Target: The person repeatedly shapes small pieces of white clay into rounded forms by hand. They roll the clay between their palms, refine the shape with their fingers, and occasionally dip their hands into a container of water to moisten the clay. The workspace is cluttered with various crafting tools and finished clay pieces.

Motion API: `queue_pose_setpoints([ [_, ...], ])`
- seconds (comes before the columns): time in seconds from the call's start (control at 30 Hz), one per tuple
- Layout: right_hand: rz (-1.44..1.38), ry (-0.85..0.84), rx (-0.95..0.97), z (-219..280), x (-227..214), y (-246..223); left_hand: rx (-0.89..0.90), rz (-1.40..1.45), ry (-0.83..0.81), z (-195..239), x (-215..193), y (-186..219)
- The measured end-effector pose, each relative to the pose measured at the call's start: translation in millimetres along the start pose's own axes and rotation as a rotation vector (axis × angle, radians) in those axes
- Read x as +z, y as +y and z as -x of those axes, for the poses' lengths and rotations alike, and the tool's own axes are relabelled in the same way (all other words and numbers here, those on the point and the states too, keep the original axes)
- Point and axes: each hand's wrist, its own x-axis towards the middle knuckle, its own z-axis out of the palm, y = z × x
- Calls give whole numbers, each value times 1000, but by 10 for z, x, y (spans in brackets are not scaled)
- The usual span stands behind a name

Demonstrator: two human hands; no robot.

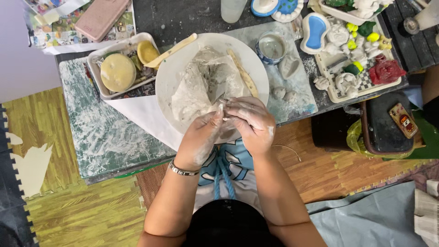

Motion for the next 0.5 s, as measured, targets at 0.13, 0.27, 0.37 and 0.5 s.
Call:
queue_pose_setpoints([
  [0.13,48,-61,-29,-26,-47,14,177,-124,-16,-27,-52,-41],
  [0.27,220,-177,-84,-91,-151,-14,253,-190,50,-25,-47,-67],
  [0.37,203,-230,-109,-124,-191,-19,284,-270,54,-16,-96,-91],
  [0.5,146,-224,-146,-114,-178,-8,244,-191,2,-14,-184,-146],
])
